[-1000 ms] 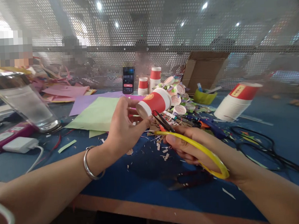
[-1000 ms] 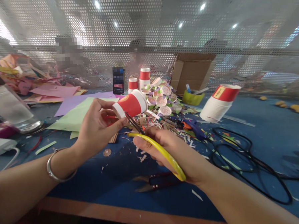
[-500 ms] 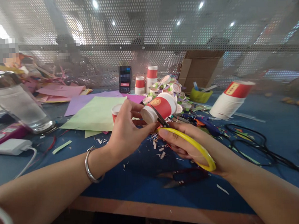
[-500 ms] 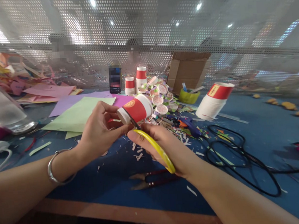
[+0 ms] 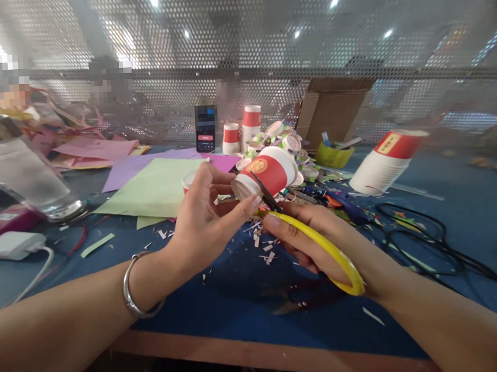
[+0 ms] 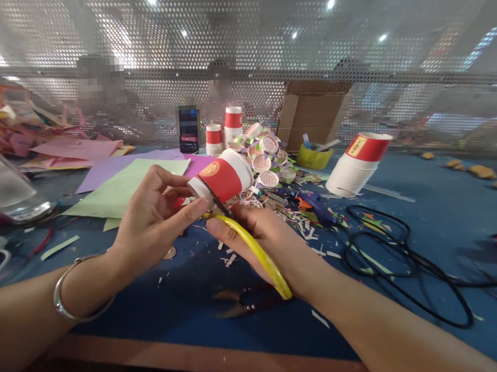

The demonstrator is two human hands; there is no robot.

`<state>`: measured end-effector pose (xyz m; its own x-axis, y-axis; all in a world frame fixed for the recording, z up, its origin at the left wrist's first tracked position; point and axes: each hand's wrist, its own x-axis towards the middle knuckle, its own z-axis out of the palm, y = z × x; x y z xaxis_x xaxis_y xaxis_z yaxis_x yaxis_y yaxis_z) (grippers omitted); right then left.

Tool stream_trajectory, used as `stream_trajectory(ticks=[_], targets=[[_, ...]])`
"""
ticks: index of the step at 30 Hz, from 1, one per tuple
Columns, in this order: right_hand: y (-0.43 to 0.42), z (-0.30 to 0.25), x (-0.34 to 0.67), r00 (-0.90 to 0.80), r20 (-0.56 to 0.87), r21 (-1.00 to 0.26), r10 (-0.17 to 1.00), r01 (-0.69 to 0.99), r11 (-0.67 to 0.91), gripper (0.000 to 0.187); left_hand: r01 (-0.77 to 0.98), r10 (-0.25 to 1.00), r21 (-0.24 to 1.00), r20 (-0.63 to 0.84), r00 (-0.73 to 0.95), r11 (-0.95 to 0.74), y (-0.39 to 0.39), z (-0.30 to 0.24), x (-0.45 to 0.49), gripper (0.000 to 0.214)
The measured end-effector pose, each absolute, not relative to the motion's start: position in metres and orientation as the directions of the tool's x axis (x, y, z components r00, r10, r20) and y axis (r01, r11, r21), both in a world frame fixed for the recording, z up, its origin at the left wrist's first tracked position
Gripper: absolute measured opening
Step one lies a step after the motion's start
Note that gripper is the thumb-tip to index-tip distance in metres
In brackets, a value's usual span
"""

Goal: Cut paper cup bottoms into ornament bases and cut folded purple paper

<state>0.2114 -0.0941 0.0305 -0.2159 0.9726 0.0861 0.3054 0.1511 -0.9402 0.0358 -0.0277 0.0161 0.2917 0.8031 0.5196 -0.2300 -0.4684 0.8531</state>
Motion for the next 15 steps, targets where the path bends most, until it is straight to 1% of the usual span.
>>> stream_trajectory(ticks=[4,8,10,15], targets=[[-0.098,0.03,0.209,-0.201,0.081,-0.935,0.976,0.325,0.145,0.043,-0.221,0.789,0.848,0.529,0.314,-0.481,-0.029,0.017,0.035,0.031],[-0.107,0.032,0.204,-0.083,0.04,-0.925,0.996,0.373,0.069,0.05,-0.221,0.795,0.855,0.518,0.316,-0.469,-0.033,0.018,0.036,0.03],[-0.11,0.033,0.202,-0.052,0.03,-0.915,0.998,0.4,0.048,0.053,-0.215,0.803,0.865,0.501,0.323,-0.454,-0.034,0.019,0.036,0.03],[-0.111,0.035,0.202,-0.022,0.003,-0.898,1.0,0.44,0.013,0.052,-0.225,0.796,0.865,0.501,0.34,-0.448,-0.034,0.019,0.036,0.03]])
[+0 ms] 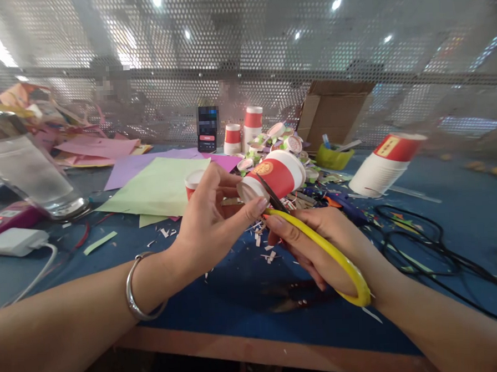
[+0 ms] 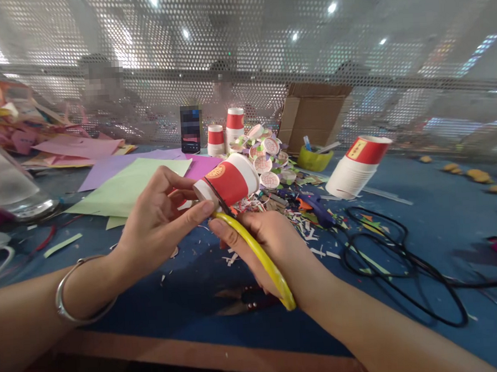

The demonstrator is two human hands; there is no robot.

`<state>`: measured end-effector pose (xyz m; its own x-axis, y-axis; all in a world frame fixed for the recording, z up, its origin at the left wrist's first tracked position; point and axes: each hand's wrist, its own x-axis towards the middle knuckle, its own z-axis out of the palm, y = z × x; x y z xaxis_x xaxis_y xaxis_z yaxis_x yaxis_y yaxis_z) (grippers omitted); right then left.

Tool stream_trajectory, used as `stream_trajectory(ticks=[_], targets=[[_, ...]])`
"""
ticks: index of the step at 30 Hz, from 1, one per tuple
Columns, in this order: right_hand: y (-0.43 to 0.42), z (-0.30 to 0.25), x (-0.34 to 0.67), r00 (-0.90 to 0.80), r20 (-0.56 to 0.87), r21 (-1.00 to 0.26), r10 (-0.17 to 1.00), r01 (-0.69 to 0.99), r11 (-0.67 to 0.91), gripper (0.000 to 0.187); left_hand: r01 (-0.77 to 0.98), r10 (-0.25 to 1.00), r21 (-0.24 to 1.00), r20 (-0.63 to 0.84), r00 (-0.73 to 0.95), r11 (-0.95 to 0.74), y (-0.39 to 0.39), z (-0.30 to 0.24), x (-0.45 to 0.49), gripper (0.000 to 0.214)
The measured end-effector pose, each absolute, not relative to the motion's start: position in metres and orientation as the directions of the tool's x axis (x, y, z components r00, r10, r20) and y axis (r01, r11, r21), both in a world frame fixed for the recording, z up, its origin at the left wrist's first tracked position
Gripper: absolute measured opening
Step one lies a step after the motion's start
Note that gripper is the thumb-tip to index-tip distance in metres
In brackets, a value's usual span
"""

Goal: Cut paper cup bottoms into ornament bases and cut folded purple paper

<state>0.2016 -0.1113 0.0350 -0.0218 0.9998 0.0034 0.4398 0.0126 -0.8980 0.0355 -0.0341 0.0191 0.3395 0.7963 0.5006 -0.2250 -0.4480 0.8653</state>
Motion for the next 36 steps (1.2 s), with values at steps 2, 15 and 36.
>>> stream_trajectory(ticks=[2,15,36], targets=[[-0.111,0.036,0.202,-0.022,0.008,-0.89,1.0,0.457,0.017,0.051,-0.24,0.8,0.871,0.49,0.347,-0.429,-0.033,0.02,0.035,0.03],[-0.103,0.034,0.203,-0.046,0.038,-0.852,0.998,0.52,0.056,0.048,-0.325,0.91,0.943,0.195,0.365,-0.072,-0.031,0.023,0.037,0.024],[-0.099,0.026,0.201,-0.085,0.07,-0.957,0.994,0.275,0.091,0.043,-0.303,0.884,0.937,0.286,0.369,-0.177,-0.022,0.017,0.033,0.026]])
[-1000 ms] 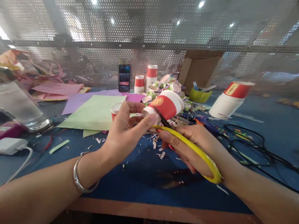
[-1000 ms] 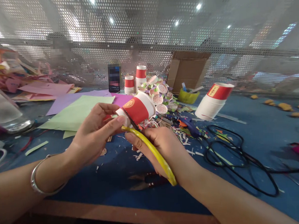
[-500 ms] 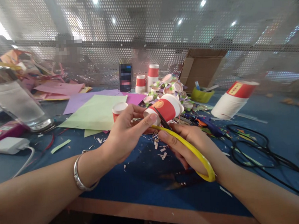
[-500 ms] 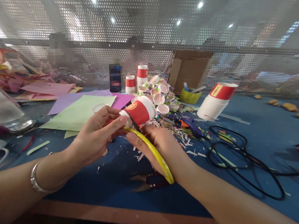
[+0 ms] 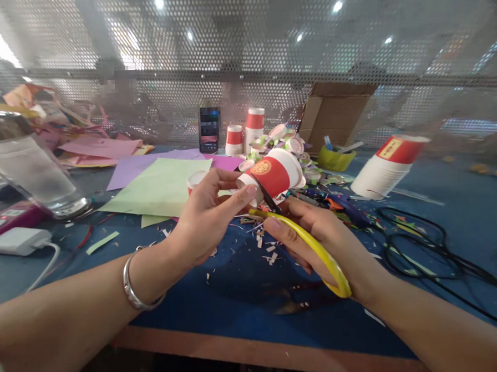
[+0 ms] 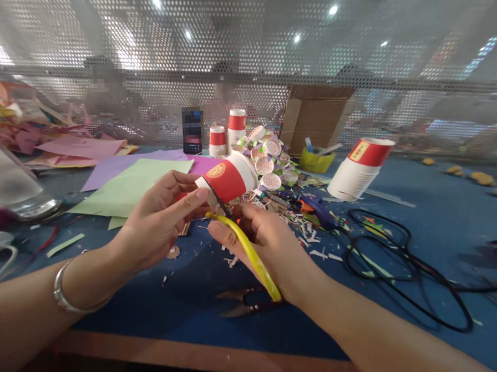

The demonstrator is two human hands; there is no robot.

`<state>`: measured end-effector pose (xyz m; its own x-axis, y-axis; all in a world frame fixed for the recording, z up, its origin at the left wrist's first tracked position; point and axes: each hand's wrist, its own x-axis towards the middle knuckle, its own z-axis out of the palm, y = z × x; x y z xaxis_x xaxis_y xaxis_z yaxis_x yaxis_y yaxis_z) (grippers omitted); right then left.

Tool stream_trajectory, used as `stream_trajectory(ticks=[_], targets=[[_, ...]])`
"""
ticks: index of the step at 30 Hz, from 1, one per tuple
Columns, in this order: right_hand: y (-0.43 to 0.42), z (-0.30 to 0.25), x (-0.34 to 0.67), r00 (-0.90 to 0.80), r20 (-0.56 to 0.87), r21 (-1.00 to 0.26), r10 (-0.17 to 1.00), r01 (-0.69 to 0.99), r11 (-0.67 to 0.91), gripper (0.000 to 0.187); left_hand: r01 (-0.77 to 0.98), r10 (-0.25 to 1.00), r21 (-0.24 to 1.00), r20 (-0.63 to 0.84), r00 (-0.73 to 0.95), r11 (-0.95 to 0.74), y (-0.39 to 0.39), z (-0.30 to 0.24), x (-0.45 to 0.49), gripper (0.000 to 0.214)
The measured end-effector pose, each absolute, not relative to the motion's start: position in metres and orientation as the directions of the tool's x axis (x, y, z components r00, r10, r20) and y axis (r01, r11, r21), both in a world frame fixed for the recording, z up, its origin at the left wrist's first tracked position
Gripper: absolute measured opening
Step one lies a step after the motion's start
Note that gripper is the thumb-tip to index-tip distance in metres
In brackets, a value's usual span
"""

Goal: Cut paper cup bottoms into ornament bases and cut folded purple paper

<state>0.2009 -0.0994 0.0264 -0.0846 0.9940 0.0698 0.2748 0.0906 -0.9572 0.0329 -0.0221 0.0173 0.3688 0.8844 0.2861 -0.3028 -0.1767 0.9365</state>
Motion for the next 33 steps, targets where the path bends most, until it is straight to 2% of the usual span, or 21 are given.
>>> stream_trajectory(ticks=[9,14,20,23,26,31,33], targets=[[-0.108,0.032,0.195,0.016,0.038,-0.938,0.999,0.346,0.03,0.039,-0.2,0.885,0.946,0.313,0.346,-0.256,-0.03,0.023,0.033,0.024],[-0.111,0.032,0.193,0.01,0.053,-0.925,0.999,0.377,0.045,0.037,-0.218,0.843,0.922,0.383,0.377,-0.321,-0.03,0.025,0.031,0.022],[-0.113,0.034,0.193,0.019,0.04,-0.911,0.999,0.411,0.028,0.039,-0.149,0.789,0.847,0.53,0.309,-0.51,-0.028,0.024,0.028,0.029],[-0.113,0.036,0.193,0.001,0.059,-0.913,0.998,0.405,0.053,0.04,-0.149,0.769,0.826,0.561,0.305,-0.543,-0.026,0.022,0.028,0.03],[-0.111,0.038,0.195,-0.005,0.061,-0.914,0.998,0.403,0.058,0.043,-0.211,0.791,0.848,0.529,0.308,-0.486,-0.025,0.021,0.031,0.031],[-0.104,0.032,0.199,-0.072,0.103,-0.911,0.992,0.393,0.123,0.044,-0.322,0.893,0.932,0.281,0.351,-0.166,-0.024,0.025,0.035,0.026],[-0.101,0.029,0.2,-0.107,0.127,-0.918,0.986,0.363,0.158,0.044,-0.344,0.892,0.929,0.264,0.366,-0.133,-0.023,0.025,0.035,0.025]])
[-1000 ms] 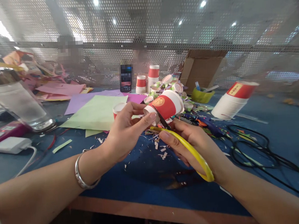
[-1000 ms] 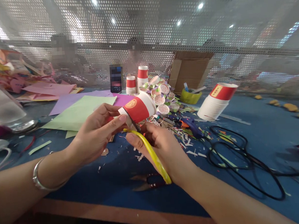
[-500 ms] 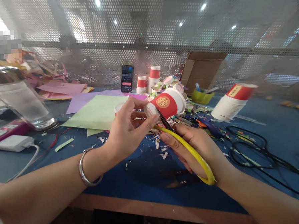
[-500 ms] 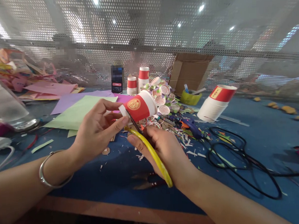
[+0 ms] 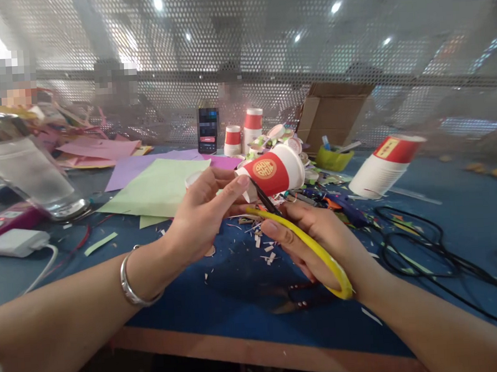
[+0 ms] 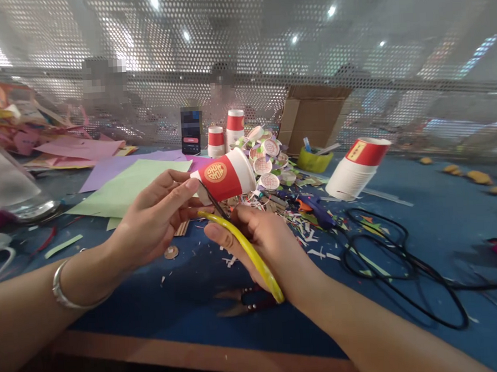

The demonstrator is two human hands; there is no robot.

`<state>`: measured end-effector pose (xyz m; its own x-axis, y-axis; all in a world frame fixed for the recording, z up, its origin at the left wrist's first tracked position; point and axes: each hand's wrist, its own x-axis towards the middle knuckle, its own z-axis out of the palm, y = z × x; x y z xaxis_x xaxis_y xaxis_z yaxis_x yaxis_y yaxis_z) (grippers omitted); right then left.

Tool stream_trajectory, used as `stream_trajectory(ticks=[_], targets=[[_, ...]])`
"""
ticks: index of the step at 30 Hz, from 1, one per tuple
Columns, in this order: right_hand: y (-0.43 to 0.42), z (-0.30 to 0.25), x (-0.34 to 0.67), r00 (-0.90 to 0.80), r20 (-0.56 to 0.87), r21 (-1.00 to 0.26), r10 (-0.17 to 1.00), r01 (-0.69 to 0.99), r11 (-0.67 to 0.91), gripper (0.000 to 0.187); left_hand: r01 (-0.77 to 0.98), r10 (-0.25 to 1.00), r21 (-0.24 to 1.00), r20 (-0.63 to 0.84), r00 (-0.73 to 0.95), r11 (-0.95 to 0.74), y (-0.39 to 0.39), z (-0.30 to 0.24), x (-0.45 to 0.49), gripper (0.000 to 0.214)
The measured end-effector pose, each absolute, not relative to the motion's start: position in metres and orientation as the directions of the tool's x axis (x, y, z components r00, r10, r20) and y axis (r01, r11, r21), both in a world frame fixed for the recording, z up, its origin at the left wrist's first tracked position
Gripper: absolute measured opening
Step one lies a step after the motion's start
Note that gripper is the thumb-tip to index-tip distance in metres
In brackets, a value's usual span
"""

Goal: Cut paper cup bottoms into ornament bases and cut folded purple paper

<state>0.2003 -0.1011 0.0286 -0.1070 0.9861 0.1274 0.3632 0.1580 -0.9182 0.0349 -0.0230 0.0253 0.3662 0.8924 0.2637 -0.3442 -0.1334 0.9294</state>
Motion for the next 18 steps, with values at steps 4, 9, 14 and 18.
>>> stream_trajectory(ticks=[4,9,14,18], targets=[[-0.1031,0.0292,0.1997,-0.057,0.098,-0.933,0.994,0.343,0.112,0.042,-0.371,0.886,0.911,0.315,0.341,-0.181,-0.0228,0.0238,0.034,0.03],[-0.1084,0.0328,0.1976,-0.042,0.093,-0.934,0.995,0.343,0.102,0.045,-0.345,0.871,0.922,0.309,0.382,-0.176,-0.0281,0.0229,0.0331,0.03],[-0.1093,0.0304,0.1964,-0.035,0.087,-0.93,0.996,0.355,0.093,0.039,-0.263,0.875,0.938,0.316,0.367,-0.228,-0.032,0.0246,0.0317,0.028],[-0.1106,0.0291,0.1949,-0.027,0.071,-0.931,0.997,0.357,0.076,0.032,-0.258,0.858,0.917,0.381,0.345,-0.303,-0.0306,0.0211,0.0317,0.028]])
